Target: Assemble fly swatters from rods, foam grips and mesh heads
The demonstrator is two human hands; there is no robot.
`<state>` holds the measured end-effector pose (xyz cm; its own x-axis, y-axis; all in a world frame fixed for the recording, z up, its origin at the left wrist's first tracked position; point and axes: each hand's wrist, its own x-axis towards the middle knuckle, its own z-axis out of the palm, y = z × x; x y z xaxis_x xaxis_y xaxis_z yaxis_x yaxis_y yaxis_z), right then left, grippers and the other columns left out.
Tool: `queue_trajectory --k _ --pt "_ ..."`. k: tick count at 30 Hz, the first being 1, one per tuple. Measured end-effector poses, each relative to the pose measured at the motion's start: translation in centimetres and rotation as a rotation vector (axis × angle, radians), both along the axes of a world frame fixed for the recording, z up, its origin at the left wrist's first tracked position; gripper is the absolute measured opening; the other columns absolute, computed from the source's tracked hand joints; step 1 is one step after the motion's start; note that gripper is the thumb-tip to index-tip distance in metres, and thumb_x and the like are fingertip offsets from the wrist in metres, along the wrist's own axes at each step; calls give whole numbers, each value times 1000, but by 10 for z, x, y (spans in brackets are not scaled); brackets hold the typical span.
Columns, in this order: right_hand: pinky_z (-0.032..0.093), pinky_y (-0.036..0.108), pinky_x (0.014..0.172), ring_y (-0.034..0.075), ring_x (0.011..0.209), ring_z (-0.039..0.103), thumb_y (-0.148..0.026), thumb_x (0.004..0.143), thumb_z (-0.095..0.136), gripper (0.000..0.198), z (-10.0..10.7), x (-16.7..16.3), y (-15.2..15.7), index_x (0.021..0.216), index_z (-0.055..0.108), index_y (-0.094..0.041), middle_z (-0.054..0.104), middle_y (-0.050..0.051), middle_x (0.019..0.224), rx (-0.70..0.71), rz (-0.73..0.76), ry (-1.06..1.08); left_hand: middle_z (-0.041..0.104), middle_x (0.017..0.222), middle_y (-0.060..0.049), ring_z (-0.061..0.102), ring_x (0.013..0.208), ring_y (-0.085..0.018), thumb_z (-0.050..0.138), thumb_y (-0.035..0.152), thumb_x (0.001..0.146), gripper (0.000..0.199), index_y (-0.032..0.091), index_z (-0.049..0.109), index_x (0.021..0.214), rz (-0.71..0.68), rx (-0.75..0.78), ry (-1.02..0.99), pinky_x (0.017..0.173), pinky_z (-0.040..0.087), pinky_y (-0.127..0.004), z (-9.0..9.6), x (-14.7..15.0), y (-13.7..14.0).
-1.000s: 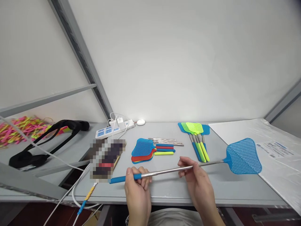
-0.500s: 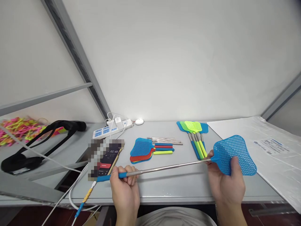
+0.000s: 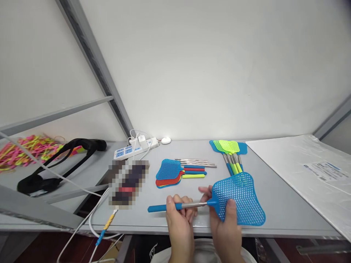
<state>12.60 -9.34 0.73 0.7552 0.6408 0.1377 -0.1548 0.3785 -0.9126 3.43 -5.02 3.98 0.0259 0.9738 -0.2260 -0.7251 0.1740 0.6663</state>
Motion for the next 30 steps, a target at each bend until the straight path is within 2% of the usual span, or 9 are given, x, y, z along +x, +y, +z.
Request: queue_trajectory --k 2,6,9,12,15,19,21,26,30 --pt "45 39 92 23 91 64 -53 94 46 45 -5 -7 1 103 73 -18 74 9 103 -7 79 72 25 45 7 25 43 -11 44 56 92 51 23 28 56 -41 14 24 44 29 -26 -4 4 -5" --pt "50 39 82 23 88 63 -55 93 45 47 -2 -10 7 109 71 -20 73 10 106 22 139 217 27 45 7 28 46 -12 46 56 91 50 23 31 56 -64 173 135 49 31 -26 -8 -2 -6" --pt "50 37 75 21 77 61 -55 93 45 48 1 -8 8 114 69 -20 71 8 91 45 309 184 35 49 4 35 52 -14 46 56 92 50 22 35 56 -124 239 328 55 34 -27 -11 -7 -6" --pt "48 34 70 18 69 56 -52 93 49 41 3 -1 7 104 71 -19 64 4 77 22 426 92 40 52 2 41 56 -15 48 59 90 53 21 38 55 -322 309 491 57 33 -28 -12 -6 -9" --pt "44 29 65 16 66 52 -50 92 53 36 4 15 6 80 68 -19 58 2 75 20 349 43 43 53 2 38 51 -13 51 61 88 50 20 44 60 -539 356 431 52 29 -27 -11 -7 -8" --pt "40 28 67 15 69 49 -50 96 48 39 9 41 4 73 59 -20 51 0 72 62 193 -8 47 61 2 40 53 -11 52 57 88 44 19 46 67 -600 388 344 52 34 -24 -7 -18 0" --pt "39 28 68 15 69 49 -49 98 43 41 11 48 3 71 56 -21 49 -1 71 66 161 -26 47 62 2 41 52 -10 58 54 86 39 19 49 71 -679 393 433 50 35 -22 -6 -22 1" --pt "39 27 65 13 63 46 -49 98 41 43 12 42 0 67 50 -21 44 -3 66 80 170 -23 53 67 4 41 41 -6 68 48 79 33 20 54 91 -1044 377 679 38 27 -19 -6 -20 -4" --pt "36 25 55 12 56 43 -54 96 43 43 14 33 -1 73 56 -20 46 -3 60 -69 169 -4 51 54 4 45 45 -9 60 42 87 25 18 56 85 -1163 506 798 46 30 -19 -3 -13 -8"
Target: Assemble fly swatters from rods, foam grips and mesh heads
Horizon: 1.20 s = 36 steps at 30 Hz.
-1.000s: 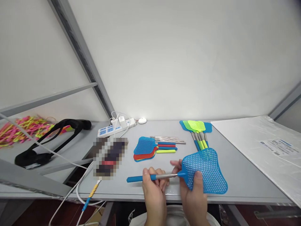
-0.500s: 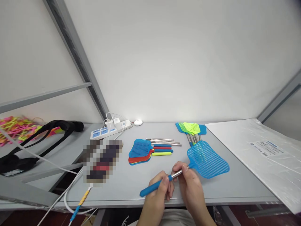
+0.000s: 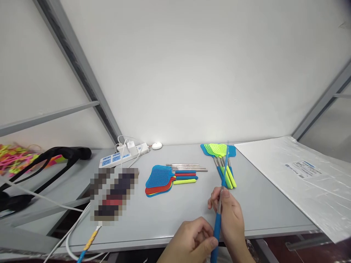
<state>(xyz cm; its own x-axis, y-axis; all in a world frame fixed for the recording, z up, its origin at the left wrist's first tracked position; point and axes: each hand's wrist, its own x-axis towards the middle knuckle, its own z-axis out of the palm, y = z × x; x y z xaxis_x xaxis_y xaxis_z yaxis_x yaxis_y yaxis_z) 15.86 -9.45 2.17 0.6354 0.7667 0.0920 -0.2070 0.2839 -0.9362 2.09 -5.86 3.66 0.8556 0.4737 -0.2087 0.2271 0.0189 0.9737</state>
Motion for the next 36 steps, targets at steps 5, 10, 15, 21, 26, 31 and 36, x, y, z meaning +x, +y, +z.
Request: queue_trajectory --k 5,10,15,21,26,31,36 --pt "38 24 54 13 57 45 -50 94 48 35 8 -11 -3 99 63 -20 46 -4 60 -110 146 -143 40 52 6 34 44 -8 63 30 80 17 19 51 73 168 16 -85 44 24 -20 -3 4 -4" --pt "47 27 71 17 75 58 -40 94 52 24 17 -16 -9 103 64 -22 63 2 86 -146 314 -479 41 58 3 35 52 -10 63 31 80 22 17 52 66 410 176 -170 48 28 -21 -6 6 2" --pt "49 29 75 20 84 63 -38 95 49 30 18 1 -4 114 66 -22 68 5 97 -162 210 -641 57 68 -2 45 57 -13 54 33 90 20 18 66 86 351 375 -151 55 38 -23 -3 3 11" --pt "45 31 66 23 73 63 -47 94 46 49 24 69 8 137 54 -24 70 5 84 -536 -204 -898 67 72 -5 56 61 -18 61 35 86 19 21 73 86 617 449 -199 62 44 -26 -5 -9 26" --pt "37 30 59 24 71 62 -36 94 41 45 33 115 26 132 55 -18 68 7 78 -872 -213 -1074 66 64 -3 54 58 -19 68 42 78 21 22 74 76 930 500 -221 60 43 -26 -7 -30 46" --pt "35 28 56 23 70 63 -31 90 44 36 35 121 47 118 60 -17 68 9 79 -939 -191 -1082 66 67 -3 56 60 -18 69 47 77 27 21 74 80 1025 494 -184 59 44 -24 -11 -50 61" --pt "38 29 63 24 77 63 -27 88 46 31 33 119 56 112 62 -16 70 12 91 -983 -181 -1124 65 65 -4 57 60 -18 70 53 74 33 20 73 78 1019 449 -129 58 46 -24 -13 -55 66"
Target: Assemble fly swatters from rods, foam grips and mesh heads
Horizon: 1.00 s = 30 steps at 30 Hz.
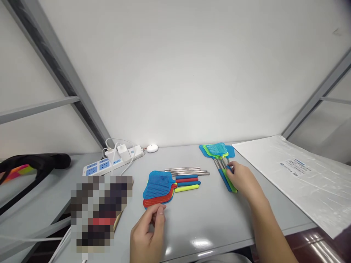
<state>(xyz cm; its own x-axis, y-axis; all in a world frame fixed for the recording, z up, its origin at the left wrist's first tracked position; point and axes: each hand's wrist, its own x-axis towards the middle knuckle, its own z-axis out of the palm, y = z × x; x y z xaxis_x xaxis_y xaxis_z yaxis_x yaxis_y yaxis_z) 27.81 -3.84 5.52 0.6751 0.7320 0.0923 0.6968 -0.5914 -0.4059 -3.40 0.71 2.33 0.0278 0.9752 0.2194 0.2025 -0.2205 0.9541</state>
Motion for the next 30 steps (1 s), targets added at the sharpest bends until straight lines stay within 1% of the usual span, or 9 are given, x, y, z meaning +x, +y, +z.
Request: queue_trajectory --k 7,13,16,19,21,24,26,28,30 --pt "38 30 63 24 76 62 -30 89 46 30 -8 0 1 110 63 -17 69 12 93 -36 -32 -44 63 66 -1 55 62 -16 64 55 78 34 22 70 83 14 -123 7 55 43 -21 -1 0 -3" --pt "39 30 67 23 79 62 -27 90 46 28 -13 -1 -4 107 64 -16 67 12 96 -39 -12 -60 63 68 0 56 64 -16 62 54 80 34 21 70 85 21 -131 57 57 43 -21 -4 -1 -3" --pt "39 30 67 23 79 62 -30 92 44 30 -10 -6 -8 112 62 -16 66 12 98 -18 -17 -70 63 68 0 57 64 -16 60 53 81 34 20 69 86 7 -133 69 60 45 -22 -5 -1 -2" --pt "40 31 69 23 82 62 -35 96 39 34 -2 -17 -12 114 61 -17 65 12 104 16 2 -89 65 68 0 58 63 -16 60 51 82 33 19 69 87 -36 -71 96 60 45 -23 -5 -2 -1" --pt "41 31 71 23 83 62 -38 97 37 35 5 -27 -11 116 60 -19 65 10 104 32 63 -96 65 69 0 59 62 -16 58 49 84 33 19 69 86 -38 -18 131 60 46 -24 -4 -2 0" --pt "42 29 70 20 84 63 -39 98 36 34 16 -43 -3 116 60 -23 66 6 101 18 238 -82 66 72 -1 57 63 -16 53 43 90 29 19 69 84 -52 81 201 60 45 -25 0 1 -1" --pt "42 27 68 18 83 64 -39 98 38 33 24 -52 7 115 62 -25 68 4 100 -21 389 -68 66 79 -4 58 72 -18 50 36 93 27 20 69 86 -121 210 293 68 47 -28 3 6 -2" --pt "42 27 66 18 82 65 -38 97 41 31 31 -57 22 114 64 -26 69 2 99 -68 536 -67 65 94 -7 58 90 -23 48 30 94 24 21 70 96 -165 337 446 82 47 -35 5 15 -4" --pt "42 27 67 19 84 65 -36 95 44 29 35 -61 41 112 66 -26 70 3 100 -110 650 -88 60 113 -11 53 104 -28 50 27 92 28 25 68 113 -119 369 633 89 44 -45 4 26 -7"
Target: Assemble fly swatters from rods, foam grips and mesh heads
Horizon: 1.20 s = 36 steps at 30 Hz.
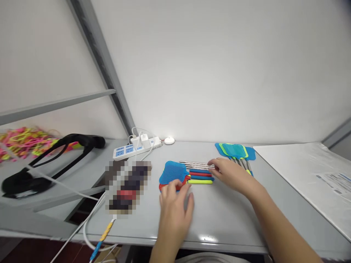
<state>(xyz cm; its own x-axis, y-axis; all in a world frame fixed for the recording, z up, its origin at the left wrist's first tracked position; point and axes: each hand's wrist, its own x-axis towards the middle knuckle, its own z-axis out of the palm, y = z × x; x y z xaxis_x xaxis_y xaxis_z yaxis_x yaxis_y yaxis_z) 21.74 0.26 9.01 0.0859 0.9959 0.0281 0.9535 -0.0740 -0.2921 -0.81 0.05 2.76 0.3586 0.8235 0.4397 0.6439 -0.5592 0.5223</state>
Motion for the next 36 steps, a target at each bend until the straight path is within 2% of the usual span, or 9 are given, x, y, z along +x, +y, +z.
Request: queue_trajectory --k 3,6,11,17,21,27,36 --pt "41 28 68 22 88 65 -31 94 46 27 -1 -2 31 109 67 -22 71 7 104 -26 99 -66 51 134 -13 44 119 -35 52 25 90 38 29 62 127 101 -8 193 90 42 -53 -3 15 -3" --pt "40 28 67 23 86 65 -30 92 49 26 -9 1 58 106 68 -20 71 9 103 -51 166 -118 50 137 -11 42 120 -37 53 29 90 39 31 60 128 129 -7 249 91 39 -57 -7 23 -3" --pt "39 28 62 22 77 64 -35 90 52 24 -25 11 82 98 70 -21 71 8 93 -103 240 -150 51 138 -7 41 121 -34 56 28 89 21 31 69 105 130 27 151 92 37 -54 -15 20 -4" --pt "39 27 60 19 73 62 -42 91 50 25 -29 16 86 94 69 -25 70 4 91 -137 309 -120 49 140 -4 41 121 -34 65 25 82 22 30 68 103 119 -23 118 92 37 -54 -17 19 -6" --pt "40 27 63 19 75 61 -40 92 49 25 -30 14 89 94 68 -25 69 5 92 -139 345 -101 48 142 -4 41 122 -33 66 21 81 13 26 67 93 67 -49 152 92 36 -55 -18 18 -6" --pt "41 27 67 20 82 61 -37 93 47 24 -29 12 90 94 66 -21 67 7 96 -119 374 -91 50 142 -5 41 121 -34 68 17 79 10 25 67 86 35 -35 172 91 37 -55 -19 17 -6" --pt "43 26 70 19 83 63 -33 95 45 26 -27 18 87 95 67 -19 69 7 96 -120 339 -85 53 138 -5 43 119 -32 67 15 81 14 28 70 88 18 -21 169 89 38 -52 -17 16 -6"
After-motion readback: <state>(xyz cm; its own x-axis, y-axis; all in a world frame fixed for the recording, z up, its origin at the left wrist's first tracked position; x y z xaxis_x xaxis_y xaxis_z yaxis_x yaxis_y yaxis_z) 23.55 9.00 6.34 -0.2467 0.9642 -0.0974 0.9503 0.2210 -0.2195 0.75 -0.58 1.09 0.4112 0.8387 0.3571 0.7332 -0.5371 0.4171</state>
